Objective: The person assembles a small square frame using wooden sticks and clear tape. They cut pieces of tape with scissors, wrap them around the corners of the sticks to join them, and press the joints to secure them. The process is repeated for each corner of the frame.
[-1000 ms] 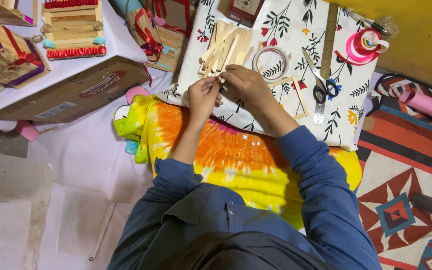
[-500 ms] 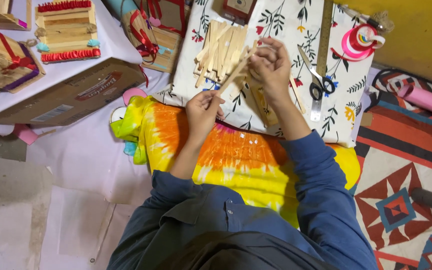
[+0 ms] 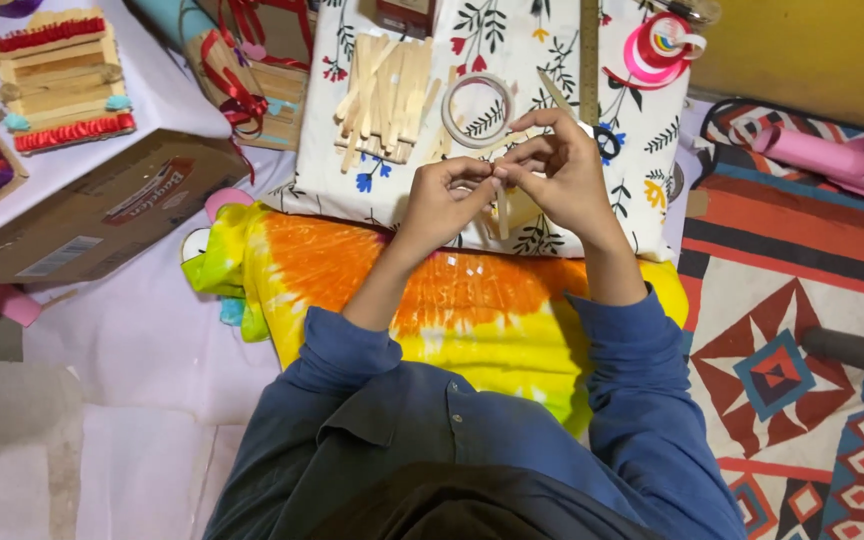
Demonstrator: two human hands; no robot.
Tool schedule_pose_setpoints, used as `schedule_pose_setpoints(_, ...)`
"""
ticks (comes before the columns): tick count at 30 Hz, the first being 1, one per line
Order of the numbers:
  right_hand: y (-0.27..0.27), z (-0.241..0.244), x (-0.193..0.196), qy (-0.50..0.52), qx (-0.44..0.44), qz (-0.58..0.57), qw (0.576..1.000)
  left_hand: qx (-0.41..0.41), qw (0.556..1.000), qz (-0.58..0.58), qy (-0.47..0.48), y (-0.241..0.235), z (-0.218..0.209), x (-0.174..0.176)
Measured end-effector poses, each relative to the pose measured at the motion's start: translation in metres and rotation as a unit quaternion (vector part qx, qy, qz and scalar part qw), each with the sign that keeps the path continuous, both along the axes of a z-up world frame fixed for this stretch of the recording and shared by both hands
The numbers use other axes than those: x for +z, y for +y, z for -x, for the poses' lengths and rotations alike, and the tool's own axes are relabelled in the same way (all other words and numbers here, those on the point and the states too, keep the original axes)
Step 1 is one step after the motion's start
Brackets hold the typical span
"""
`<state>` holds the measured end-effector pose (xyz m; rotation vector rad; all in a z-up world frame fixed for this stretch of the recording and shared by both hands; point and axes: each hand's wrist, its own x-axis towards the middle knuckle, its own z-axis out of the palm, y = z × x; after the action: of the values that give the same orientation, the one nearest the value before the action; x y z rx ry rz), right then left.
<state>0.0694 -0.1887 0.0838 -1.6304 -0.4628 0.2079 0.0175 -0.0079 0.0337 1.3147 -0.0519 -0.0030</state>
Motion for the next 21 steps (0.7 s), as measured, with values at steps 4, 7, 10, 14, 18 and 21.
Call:
schedule_pose_setpoints(4, -0.009, 0.007, 0.000, -0.025, -0.034, 0.013, 0.999, -0.012, 1.000, -0.016, 0.010, -0.018, -0.002, -0.005)
schedule_pose_setpoints(7, -0.013, 0.012, -0.005, -0.073, -0.110, 0.017, 0.991, 0.003, 1.000, 0.001, 0.023, -0.029, -0.001, -0.002)
schedule_pose_setpoints(10, -0.015, 0.019, -0.006, -0.077, -0.179, -0.018, 0.981, 0.047, 0.996, 0.057, 0.041, -0.044, -0.004, -0.012)
schedule_pose_setpoints(14, -0.007, 0.038, -0.010, 0.016, -0.186, -0.105, 0.977, 0.077, 0.994, 0.072, 0.036, -0.060, -0.003, -0.006)
schedule_pose_setpoints(18, 0.000, 0.046, -0.017, 0.023, -0.218, -0.109, 0.970, 0.113, 0.993, 0.042, 0.003, -0.074, -0.004, -0.008)
schedule_pose_setpoints(21, 0.005, 0.046, -0.013, 0.020, -0.244, -0.116, 0.962, 0.120, 0.992, 0.030, -0.013, -0.082, -0.003, -0.003)
